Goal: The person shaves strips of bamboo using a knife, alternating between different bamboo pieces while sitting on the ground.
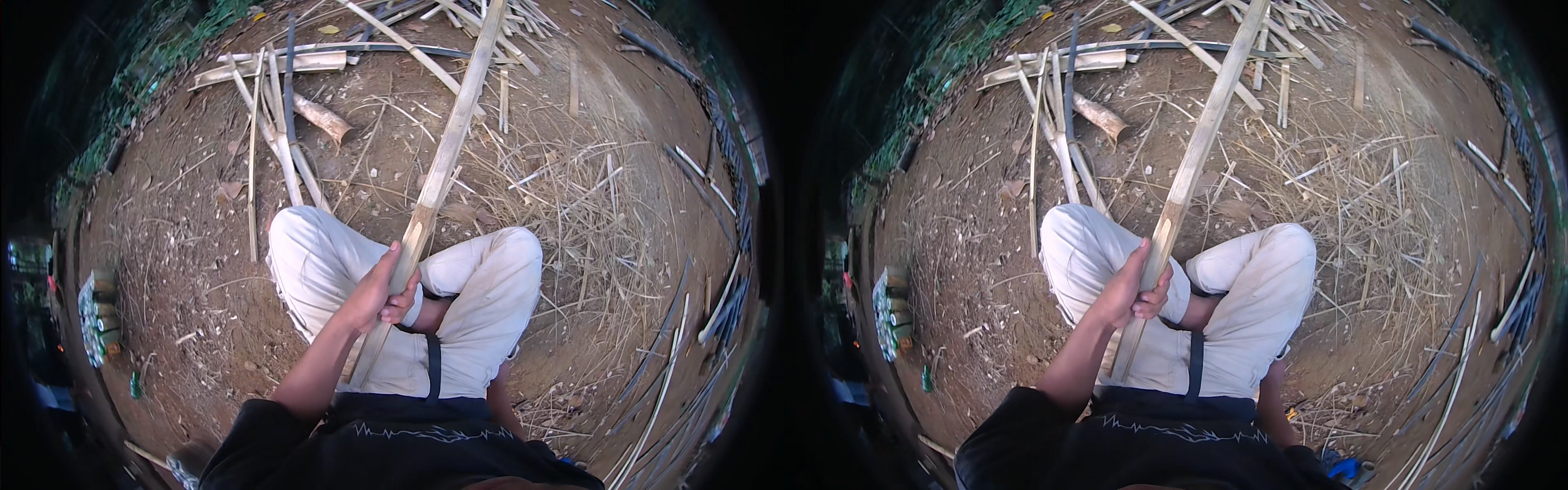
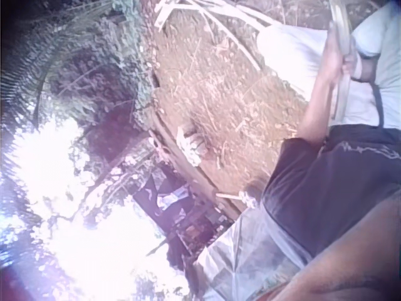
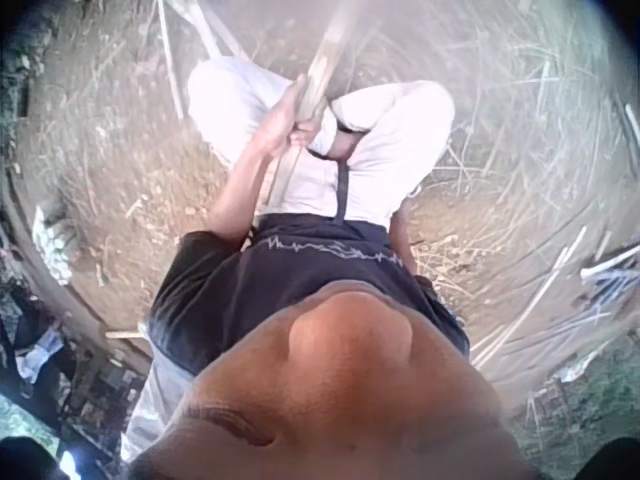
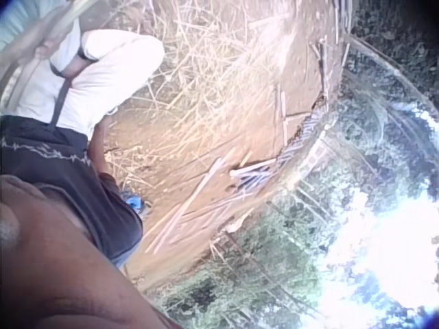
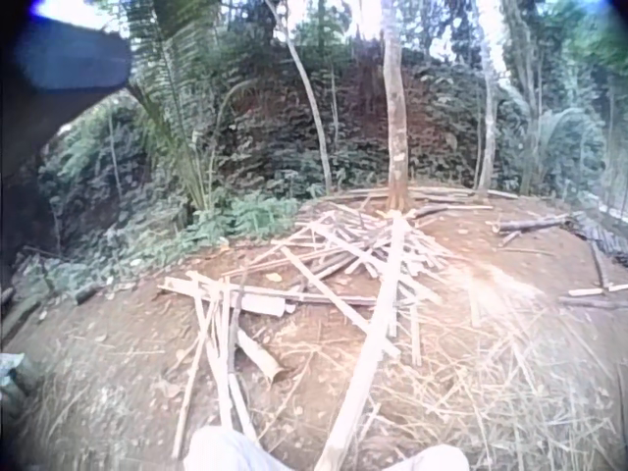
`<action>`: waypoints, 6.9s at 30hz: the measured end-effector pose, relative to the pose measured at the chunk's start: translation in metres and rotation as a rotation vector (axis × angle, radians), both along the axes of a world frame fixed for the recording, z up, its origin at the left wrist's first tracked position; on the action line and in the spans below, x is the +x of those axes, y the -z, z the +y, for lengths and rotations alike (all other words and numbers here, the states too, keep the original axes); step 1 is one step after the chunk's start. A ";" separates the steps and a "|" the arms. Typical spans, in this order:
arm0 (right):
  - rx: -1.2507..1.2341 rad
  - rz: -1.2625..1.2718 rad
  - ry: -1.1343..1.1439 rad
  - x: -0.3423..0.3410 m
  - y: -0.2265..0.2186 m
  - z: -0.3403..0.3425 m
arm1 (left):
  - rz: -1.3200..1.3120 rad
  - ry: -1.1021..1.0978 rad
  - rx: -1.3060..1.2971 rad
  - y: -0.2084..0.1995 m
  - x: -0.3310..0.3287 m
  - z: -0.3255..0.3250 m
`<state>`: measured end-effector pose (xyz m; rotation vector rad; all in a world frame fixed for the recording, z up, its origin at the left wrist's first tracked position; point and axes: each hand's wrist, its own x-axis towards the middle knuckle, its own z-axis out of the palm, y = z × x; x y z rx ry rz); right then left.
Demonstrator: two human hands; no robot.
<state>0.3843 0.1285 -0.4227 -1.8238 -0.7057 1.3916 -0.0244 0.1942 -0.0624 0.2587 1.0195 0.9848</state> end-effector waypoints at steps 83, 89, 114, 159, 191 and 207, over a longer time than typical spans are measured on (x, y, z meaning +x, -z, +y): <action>0.548 0.691 -0.115 -0.178 -0.383 0.196 | 1.227 0.265 0.576 -0.018 0.054 0.005; 0.580 0.509 -0.184 -0.150 -0.352 0.199 | 1.196 0.332 0.453 -0.004 0.062 0.010; -0.142 -0.686 -0.221 -0.023 -0.029 -0.014 | -0.486 0.466 -0.304 0.075 0.082 0.015; 0.374 -0.858 -0.775 -0.041 -0.280 0.050 | -0.036 0.448 -0.369 0.080 0.142 0.010; 0.571 -1.104 -0.835 -0.026 -0.264 0.088 | 0.207 0.576 -0.264 0.077 0.144 0.013; 0.449 -1.173 -0.677 0.018 -0.224 0.127 | 0.270 0.651 -0.256 0.052 0.110 -0.015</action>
